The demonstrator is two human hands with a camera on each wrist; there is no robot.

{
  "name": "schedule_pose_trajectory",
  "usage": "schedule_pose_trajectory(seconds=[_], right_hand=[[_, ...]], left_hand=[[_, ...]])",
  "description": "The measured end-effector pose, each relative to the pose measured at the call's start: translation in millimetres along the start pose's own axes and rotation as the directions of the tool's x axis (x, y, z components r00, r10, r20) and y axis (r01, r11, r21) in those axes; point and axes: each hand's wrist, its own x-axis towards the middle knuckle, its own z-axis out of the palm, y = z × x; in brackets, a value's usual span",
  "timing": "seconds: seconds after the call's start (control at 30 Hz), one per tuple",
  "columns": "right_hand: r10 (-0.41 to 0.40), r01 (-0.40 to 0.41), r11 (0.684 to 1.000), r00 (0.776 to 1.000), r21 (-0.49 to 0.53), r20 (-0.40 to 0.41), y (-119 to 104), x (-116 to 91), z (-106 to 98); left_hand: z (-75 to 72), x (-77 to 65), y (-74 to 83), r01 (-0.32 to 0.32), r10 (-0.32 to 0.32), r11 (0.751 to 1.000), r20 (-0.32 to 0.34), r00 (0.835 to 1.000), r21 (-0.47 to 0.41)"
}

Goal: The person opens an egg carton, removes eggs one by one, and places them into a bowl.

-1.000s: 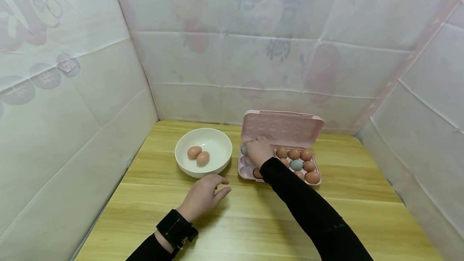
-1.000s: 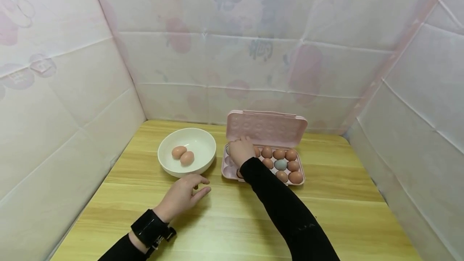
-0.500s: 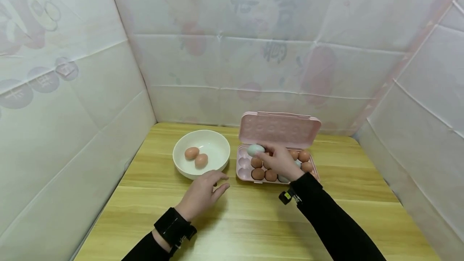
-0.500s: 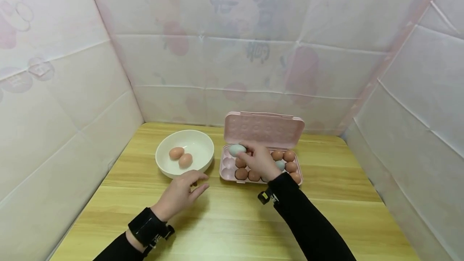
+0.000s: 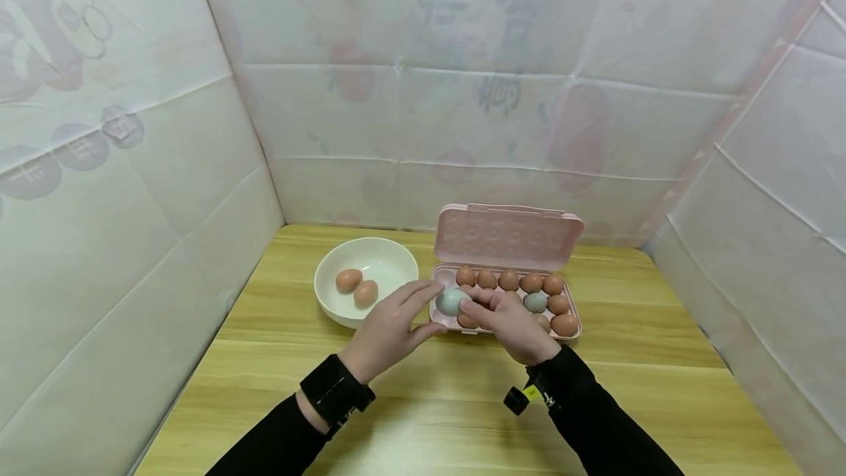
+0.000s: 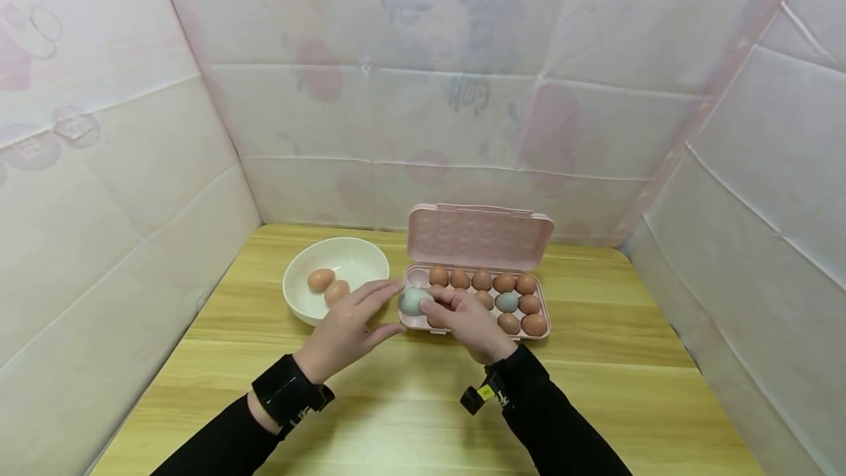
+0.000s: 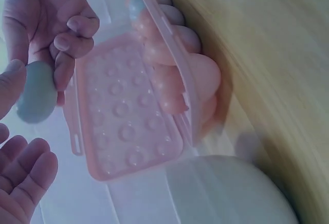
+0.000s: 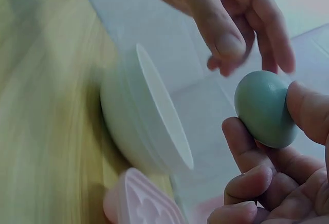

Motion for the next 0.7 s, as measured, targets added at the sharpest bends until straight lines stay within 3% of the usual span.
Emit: schedule_pose_trajectory(seconds=[0.17,0.7], right_hand=[[-0.034,0.033,0.999,0.998,0.019,0.053,1.8,-2.2,4.6],[0.002,-0.009,0.998,0.996,0.066,0.095,-0.3,-8.1,6.6]], left_hand=[[4.1,3.9,4.3,-0.018,0.018,1.0,0.005,1.0,-0.016],[6.3,7.9,10.1,-0.046,0.046,0.999,0.033,0.998,-0.007]])
